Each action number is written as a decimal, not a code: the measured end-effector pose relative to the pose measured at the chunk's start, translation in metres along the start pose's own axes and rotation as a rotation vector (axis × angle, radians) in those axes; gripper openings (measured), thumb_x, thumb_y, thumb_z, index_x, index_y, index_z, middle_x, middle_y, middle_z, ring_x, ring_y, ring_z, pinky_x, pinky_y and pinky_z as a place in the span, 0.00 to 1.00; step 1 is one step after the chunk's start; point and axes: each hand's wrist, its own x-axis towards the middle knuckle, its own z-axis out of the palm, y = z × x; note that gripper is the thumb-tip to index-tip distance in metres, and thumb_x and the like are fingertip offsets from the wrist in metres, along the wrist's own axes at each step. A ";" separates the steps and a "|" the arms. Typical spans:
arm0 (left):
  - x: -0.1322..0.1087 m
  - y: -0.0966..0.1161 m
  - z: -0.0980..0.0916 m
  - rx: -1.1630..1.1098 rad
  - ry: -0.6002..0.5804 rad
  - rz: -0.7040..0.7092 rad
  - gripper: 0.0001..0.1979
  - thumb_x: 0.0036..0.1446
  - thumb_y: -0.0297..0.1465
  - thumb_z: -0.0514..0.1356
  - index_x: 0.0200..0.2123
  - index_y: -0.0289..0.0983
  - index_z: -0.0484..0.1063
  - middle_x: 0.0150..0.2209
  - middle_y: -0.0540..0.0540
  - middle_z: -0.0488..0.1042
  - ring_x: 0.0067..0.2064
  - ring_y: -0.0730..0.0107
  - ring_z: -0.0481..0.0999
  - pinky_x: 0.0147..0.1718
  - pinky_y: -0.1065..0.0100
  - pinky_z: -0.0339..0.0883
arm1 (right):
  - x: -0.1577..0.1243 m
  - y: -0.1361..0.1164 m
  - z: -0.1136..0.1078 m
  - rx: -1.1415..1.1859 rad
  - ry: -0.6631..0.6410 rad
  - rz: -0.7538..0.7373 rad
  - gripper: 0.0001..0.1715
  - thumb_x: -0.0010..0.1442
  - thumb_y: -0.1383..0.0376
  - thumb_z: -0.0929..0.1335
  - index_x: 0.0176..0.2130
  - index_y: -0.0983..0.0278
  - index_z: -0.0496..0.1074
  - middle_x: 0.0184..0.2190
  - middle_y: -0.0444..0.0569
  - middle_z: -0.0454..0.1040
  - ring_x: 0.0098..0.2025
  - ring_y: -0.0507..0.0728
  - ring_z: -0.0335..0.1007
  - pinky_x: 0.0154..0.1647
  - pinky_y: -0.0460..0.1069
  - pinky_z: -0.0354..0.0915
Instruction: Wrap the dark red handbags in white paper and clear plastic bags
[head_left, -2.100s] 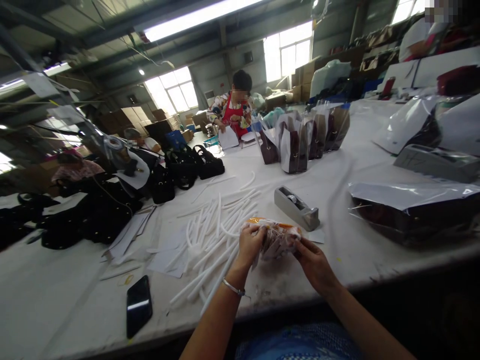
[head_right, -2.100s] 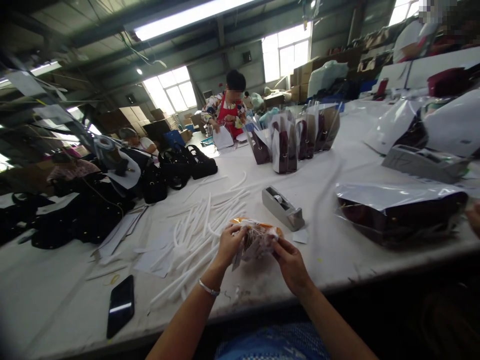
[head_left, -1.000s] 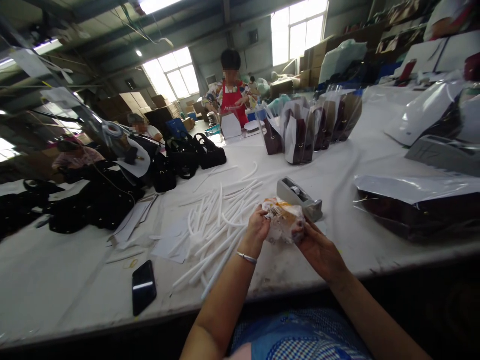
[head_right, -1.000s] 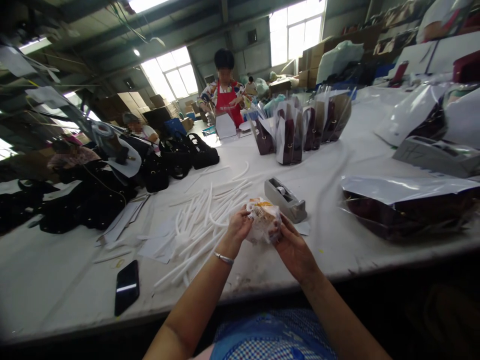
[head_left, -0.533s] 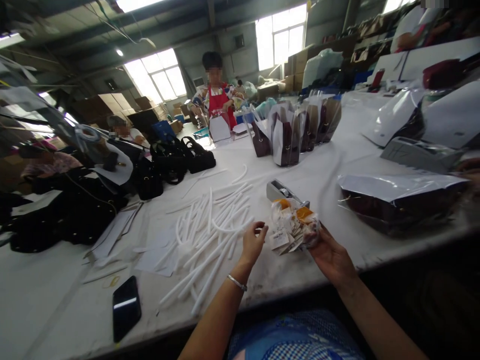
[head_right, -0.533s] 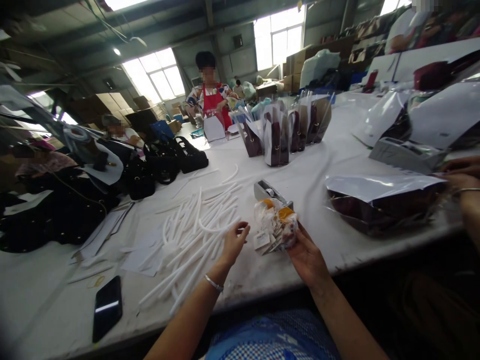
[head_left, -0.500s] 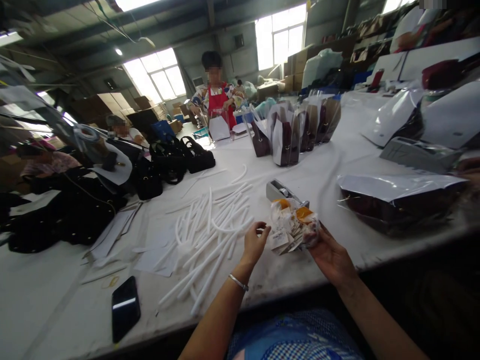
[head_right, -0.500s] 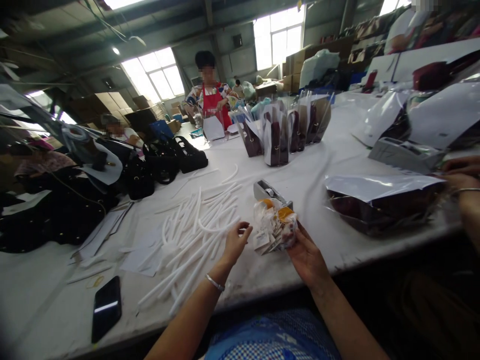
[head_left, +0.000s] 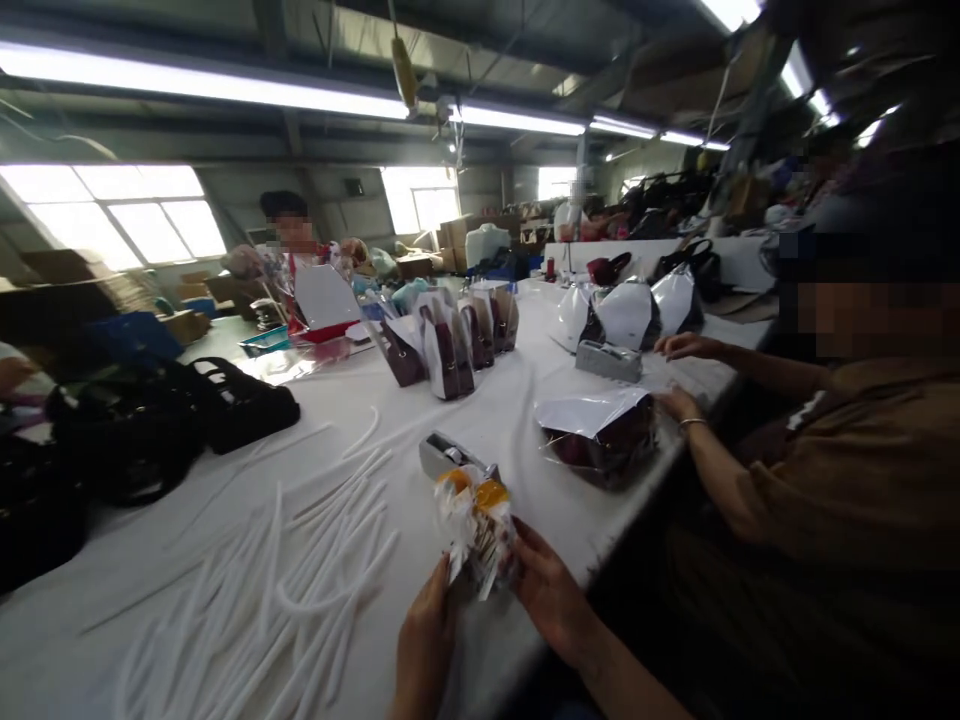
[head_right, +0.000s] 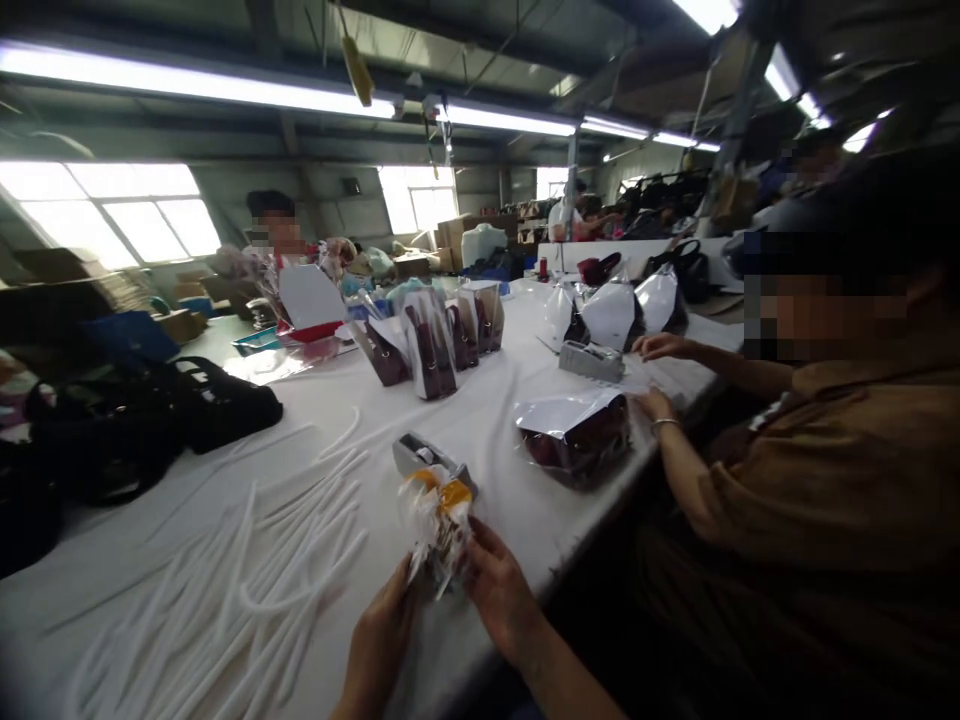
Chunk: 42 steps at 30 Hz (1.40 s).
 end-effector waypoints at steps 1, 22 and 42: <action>0.002 0.005 -0.004 -0.020 0.007 -0.005 0.23 0.62 0.32 0.53 0.59 0.42 0.69 0.57 0.42 0.75 0.57 0.55 0.76 0.55 0.57 0.70 | -0.001 0.000 0.001 -0.013 -0.001 -0.005 0.25 0.50 0.64 0.80 0.48 0.59 0.78 0.43 0.45 0.80 0.36 0.51 0.74 0.43 0.47 0.70; 0.072 0.080 -0.040 -0.019 0.253 -0.063 0.23 0.60 0.43 0.57 0.53 0.35 0.69 0.51 0.35 0.73 0.40 0.59 0.76 0.43 0.56 0.69 | -0.009 -0.010 -0.010 -0.045 0.084 -0.039 0.26 0.47 0.63 0.81 0.46 0.55 0.80 0.44 0.46 0.80 0.35 0.52 0.76 0.39 0.47 0.74; 0.096 0.122 -0.177 -0.803 -0.076 -0.275 0.21 0.49 0.44 0.70 0.38 0.32 0.79 0.26 0.51 0.67 0.27 0.79 0.67 0.29 0.74 0.68 | 0.008 -0.059 0.058 -0.446 0.045 -0.147 0.23 0.40 0.61 0.83 0.38 0.62 0.81 0.35 0.46 0.79 0.30 0.49 0.71 0.29 0.42 0.71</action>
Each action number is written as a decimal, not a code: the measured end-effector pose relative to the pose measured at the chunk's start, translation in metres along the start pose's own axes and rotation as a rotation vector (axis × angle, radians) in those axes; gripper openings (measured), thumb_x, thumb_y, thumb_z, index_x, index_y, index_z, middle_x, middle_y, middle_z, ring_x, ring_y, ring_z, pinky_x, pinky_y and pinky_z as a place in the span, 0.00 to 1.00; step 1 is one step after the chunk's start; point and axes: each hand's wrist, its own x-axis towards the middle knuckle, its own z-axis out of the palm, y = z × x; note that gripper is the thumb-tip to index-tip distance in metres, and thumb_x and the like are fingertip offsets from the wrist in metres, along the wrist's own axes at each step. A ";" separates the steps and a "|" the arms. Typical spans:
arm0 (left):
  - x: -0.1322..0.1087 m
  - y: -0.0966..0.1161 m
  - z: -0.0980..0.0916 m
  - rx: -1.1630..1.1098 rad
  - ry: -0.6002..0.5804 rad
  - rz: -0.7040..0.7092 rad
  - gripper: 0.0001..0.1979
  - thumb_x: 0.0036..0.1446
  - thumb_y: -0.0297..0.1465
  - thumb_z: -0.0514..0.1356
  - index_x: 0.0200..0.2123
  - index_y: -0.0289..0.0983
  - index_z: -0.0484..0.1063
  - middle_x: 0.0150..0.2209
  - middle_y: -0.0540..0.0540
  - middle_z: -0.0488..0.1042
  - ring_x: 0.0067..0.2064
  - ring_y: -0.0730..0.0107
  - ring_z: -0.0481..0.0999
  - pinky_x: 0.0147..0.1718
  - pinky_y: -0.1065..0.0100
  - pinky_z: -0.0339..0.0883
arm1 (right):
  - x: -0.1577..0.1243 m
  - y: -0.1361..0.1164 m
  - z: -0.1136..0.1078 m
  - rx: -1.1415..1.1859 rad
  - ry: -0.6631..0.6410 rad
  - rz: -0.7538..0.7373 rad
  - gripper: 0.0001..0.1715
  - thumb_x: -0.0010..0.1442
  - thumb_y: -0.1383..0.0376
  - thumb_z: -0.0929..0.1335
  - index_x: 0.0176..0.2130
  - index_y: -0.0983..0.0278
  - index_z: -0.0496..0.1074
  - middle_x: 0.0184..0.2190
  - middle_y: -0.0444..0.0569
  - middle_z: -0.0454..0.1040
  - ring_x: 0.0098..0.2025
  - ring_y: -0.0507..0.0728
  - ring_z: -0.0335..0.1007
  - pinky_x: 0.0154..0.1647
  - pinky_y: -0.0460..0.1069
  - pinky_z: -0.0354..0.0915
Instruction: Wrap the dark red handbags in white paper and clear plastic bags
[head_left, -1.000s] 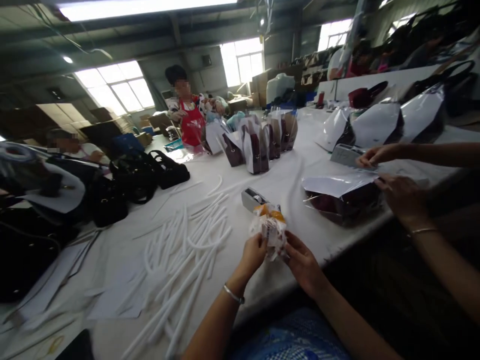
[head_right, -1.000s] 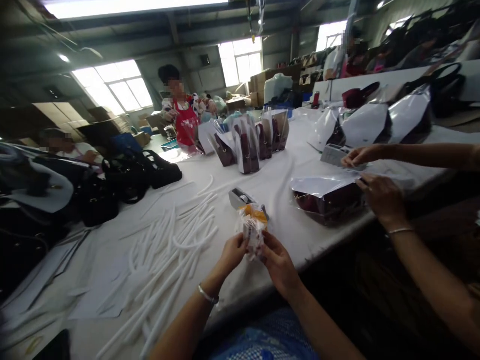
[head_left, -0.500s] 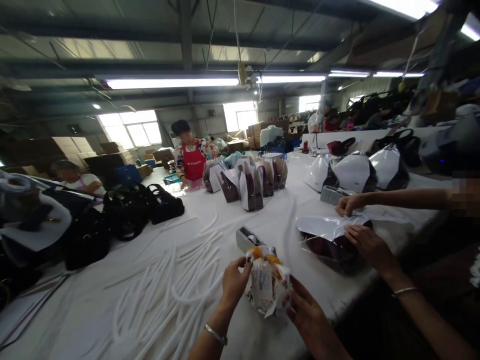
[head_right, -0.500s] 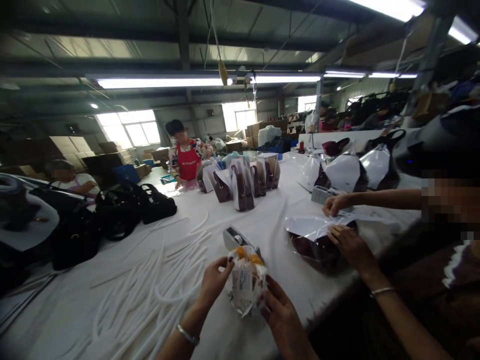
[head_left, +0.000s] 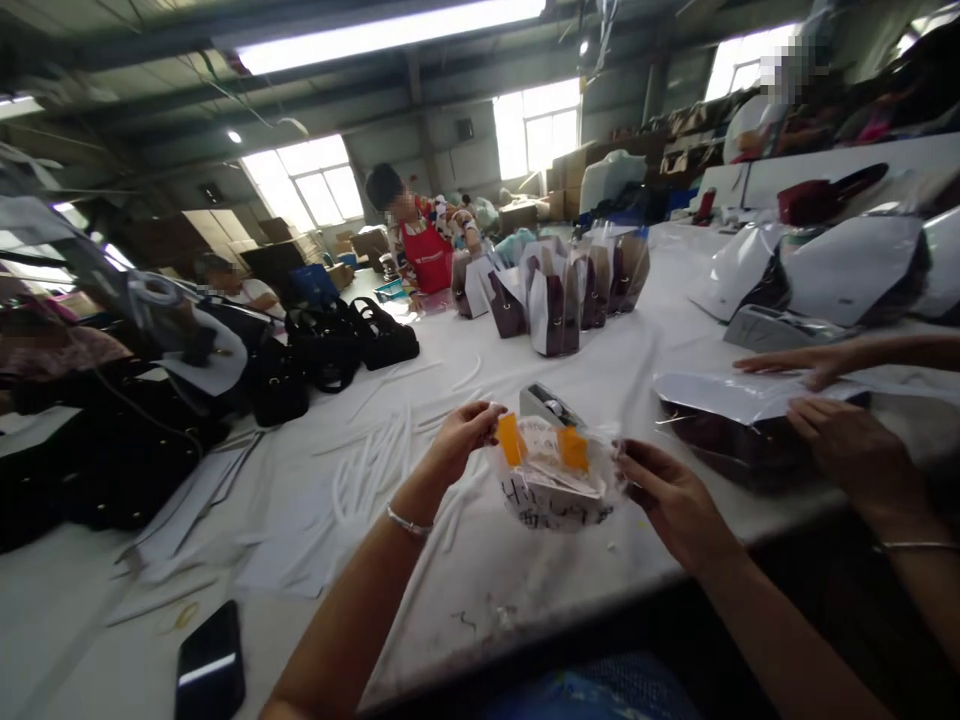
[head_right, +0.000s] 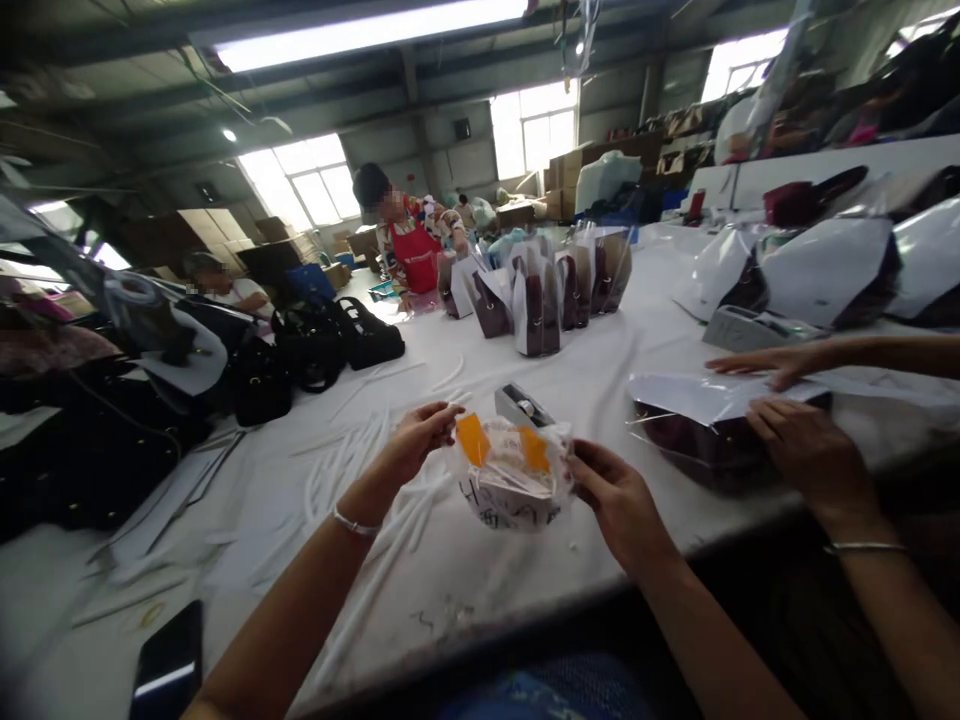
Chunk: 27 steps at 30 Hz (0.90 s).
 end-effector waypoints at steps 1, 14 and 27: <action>-0.004 0.001 -0.002 -0.002 -0.001 -0.005 0.21 0.49 0.43 0.70 0.37 0.31 0.79 0.26 0.50 0.68 0.27 0.78 0.68 0.30 0.75 0.67 | 0.001 0.002 0.003 -0.039 0.002 0.009 0.23 0.39 0.60 0.83 0.37 0.63 0.81 0.34 0.46 0.79 0.29 0.50 0.71 0.29 0.42 0.71; -0.046 -0.001 -0.015 0.198 0.006 0.047 0.20 0.53 0.42 0.68 0.41 0.31 0.78 0.31 0.45 0.77 0.28 0.74 0.73 0.31 0.71 0.69 | 0.007 0.014 0.024 -0.684 -0.100 -0.270 0.23 0.51 0.50 0.76 0.40 0.61 0.78 0.34 0.51 0.82 0.33 0.60 0.79 0.35 0.52 0.75; -0.058 -0.036 0.049 0.453 -0.260 0.261 0.10 0.58 0.35 0.62 0.41 0.39 0.78 0.36 0.44 0.81 0.37 0.60 0.79 0.37 0.66 0.73 | -0.042 -0.009 0.057 -0.840 -0.385 -0.653 0.10 0.64 0.64 0.70 0.45 0.54 0.79 0.40 0.46 0.81 0.42 0.57 0.78 0.46 0.49 0.71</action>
